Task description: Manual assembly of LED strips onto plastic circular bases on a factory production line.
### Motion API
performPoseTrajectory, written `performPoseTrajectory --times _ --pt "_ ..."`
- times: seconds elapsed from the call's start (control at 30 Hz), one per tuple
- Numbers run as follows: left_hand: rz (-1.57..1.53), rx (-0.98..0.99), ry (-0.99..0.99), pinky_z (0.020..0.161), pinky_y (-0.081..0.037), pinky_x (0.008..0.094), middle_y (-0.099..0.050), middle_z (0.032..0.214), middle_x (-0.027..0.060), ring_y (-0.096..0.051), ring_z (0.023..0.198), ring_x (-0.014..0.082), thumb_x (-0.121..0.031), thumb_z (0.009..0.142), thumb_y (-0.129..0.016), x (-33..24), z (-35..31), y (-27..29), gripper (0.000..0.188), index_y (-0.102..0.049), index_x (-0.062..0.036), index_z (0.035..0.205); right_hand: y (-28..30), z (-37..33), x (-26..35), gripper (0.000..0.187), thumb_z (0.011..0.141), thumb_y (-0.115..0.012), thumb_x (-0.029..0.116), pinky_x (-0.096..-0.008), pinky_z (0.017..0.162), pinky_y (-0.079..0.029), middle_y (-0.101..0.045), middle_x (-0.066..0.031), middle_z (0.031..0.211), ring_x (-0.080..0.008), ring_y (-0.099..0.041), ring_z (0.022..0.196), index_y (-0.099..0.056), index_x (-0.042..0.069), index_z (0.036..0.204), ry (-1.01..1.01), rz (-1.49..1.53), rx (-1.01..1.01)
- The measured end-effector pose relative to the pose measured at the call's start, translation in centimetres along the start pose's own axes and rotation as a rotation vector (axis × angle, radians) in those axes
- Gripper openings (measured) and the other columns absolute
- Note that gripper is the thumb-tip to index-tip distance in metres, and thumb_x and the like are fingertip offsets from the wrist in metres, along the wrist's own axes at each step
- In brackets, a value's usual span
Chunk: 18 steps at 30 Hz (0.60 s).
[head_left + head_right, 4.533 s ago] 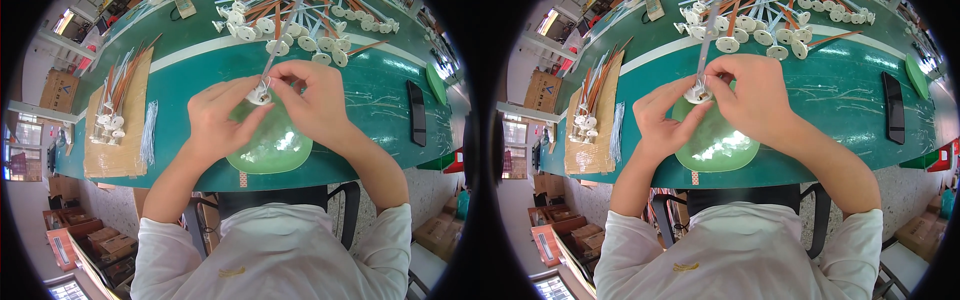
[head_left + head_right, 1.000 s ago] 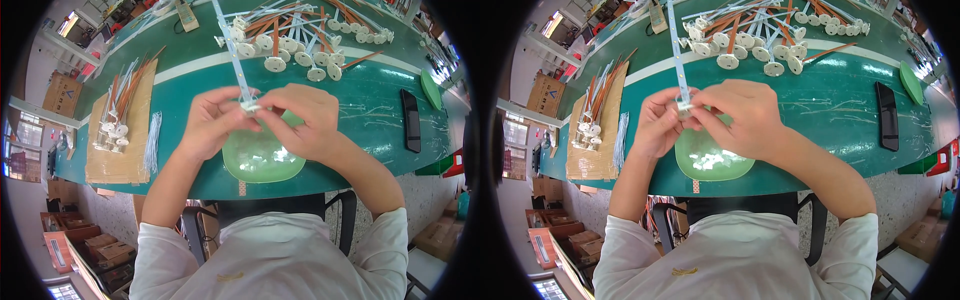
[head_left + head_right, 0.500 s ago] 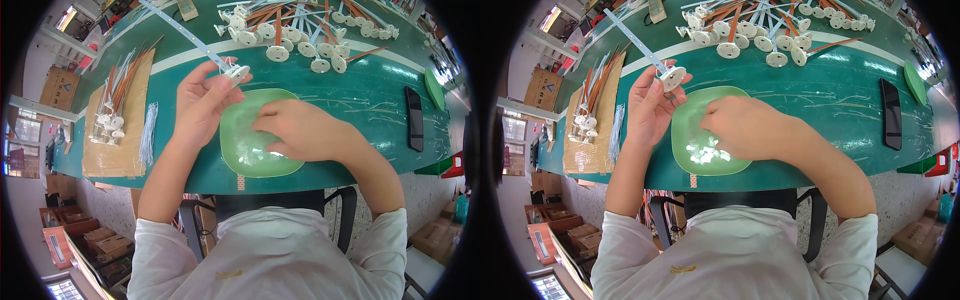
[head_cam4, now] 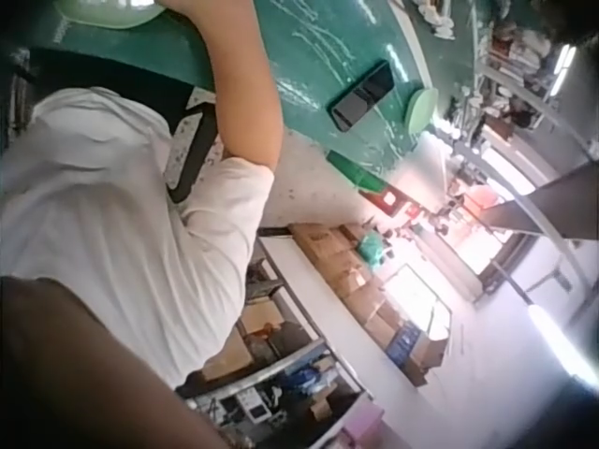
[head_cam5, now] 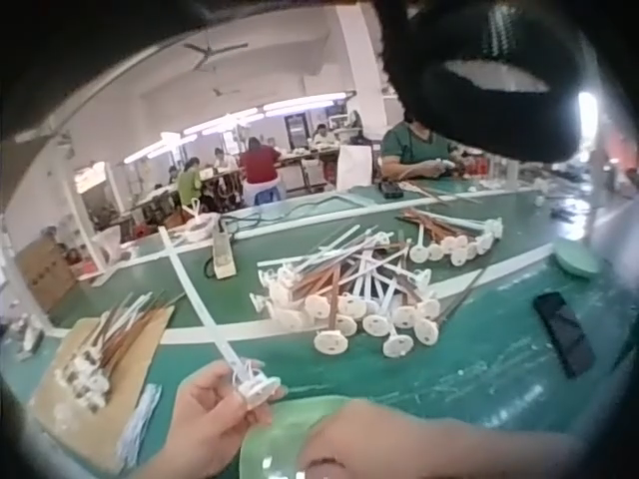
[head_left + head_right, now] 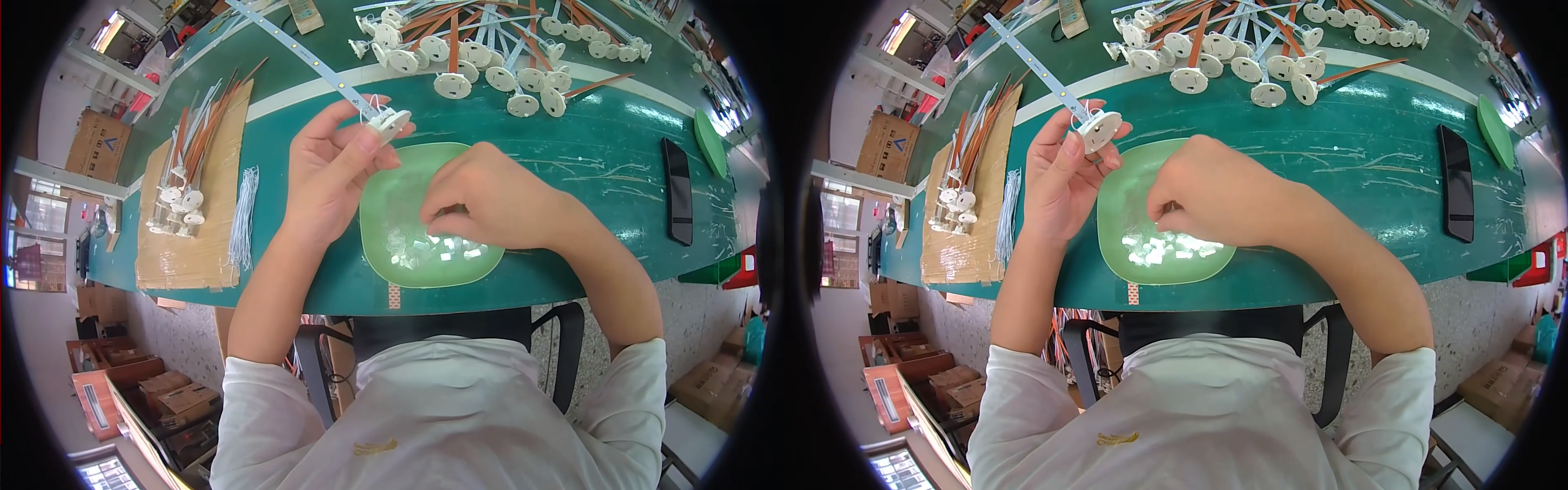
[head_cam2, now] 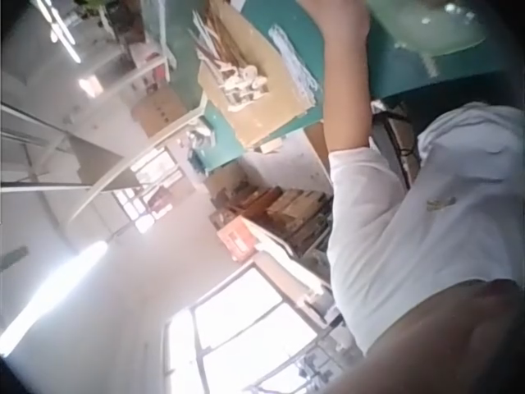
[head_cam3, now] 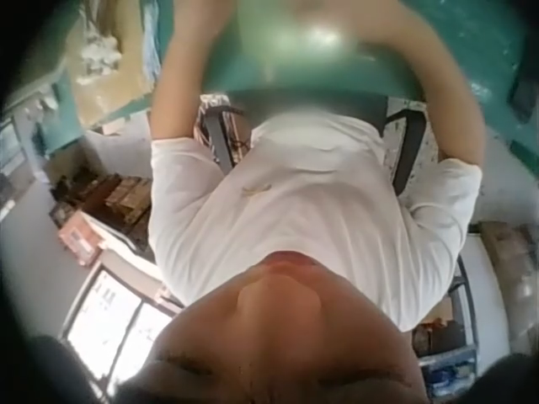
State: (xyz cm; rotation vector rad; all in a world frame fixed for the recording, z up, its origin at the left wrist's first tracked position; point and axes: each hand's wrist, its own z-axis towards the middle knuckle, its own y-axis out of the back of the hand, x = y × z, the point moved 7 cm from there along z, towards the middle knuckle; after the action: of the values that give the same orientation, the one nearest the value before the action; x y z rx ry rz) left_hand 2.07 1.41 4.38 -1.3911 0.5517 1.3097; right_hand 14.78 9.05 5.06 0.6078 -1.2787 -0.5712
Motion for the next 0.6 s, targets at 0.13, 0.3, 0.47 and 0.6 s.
performPoseTrajectory --times 0.13,0.3,0.47,0.6 --pt "-0.018 0.011 -0.002 0.083 -0.055 0.0335 -0.069 0.111 0.0194 -0.067 0.105 0.0275 -0.012 0.093 -0.066 0.0 -0.1 -0.1 0.042 -0.054 0.0018 0.13 1.4 0.2 0.4 0.007 0.079 -0.071 0.005 -0.0316 0.06 -0.051 -0.068 -0.0092 0.076 -0.022 -0.066 0.072 -0.069 0.002 0.085 0.013 0.071 -0.125" --pt "-0.017 0.003 0.01 0.082 -0.055 0.0334 -0.07 0.108 0.0175 -0.067 0.103 0.0263 -0.013 0.094 -0.066 -0.1 -0.1 -0.6 0.039 -0.054 0.0016 0.129 2.4 0.1 -0.6 0.007 0.09 -0.064 0.006 -0.0248 0.059 -0.054 -0.067 -0.0045 0.076 -0.0146 -0.067 0.072 -0.068 0.001 0.093 -0.046 0.233 -0.333" --pt "0.029 0.009 0.002 0.081 -0.054 0.0323 -0.071 0.101 0.0142 -0.068 0.101 0.0249 -0.013 0.093 -0.066 -0.1 -0.2 -0.5 0.038 -0.055 0.0012 0.127 1.6 0.0 -0.9 0.011 0.092 -0.06 0.004 -0.0233 0.058 -0.054 -0.068 -0.0076 0.081 -0.0128 -0.067 0.069 -0.067 -0.002 0.097 -0.28 0.447 -0.192" --pt "0.036 -0.006 0.008 0.081 -0.053 0.0316 -0.071 0.098 0.0129 -0.068 0.099 0.0236 -0.013 0.093 -0.066 -0.1 -0.2 -0.8 0.037 -0.056 0.0008 0.126 2.1 0.0 -0.7 0.016 0.091 -0.057 -0.001 -0.0244 0.063 -0.056 -0.069 -0.01 0.082 -0.0125 -0.068 0.071 -0.067 -0.003 0.102 -0.147 0.3 -0.214"
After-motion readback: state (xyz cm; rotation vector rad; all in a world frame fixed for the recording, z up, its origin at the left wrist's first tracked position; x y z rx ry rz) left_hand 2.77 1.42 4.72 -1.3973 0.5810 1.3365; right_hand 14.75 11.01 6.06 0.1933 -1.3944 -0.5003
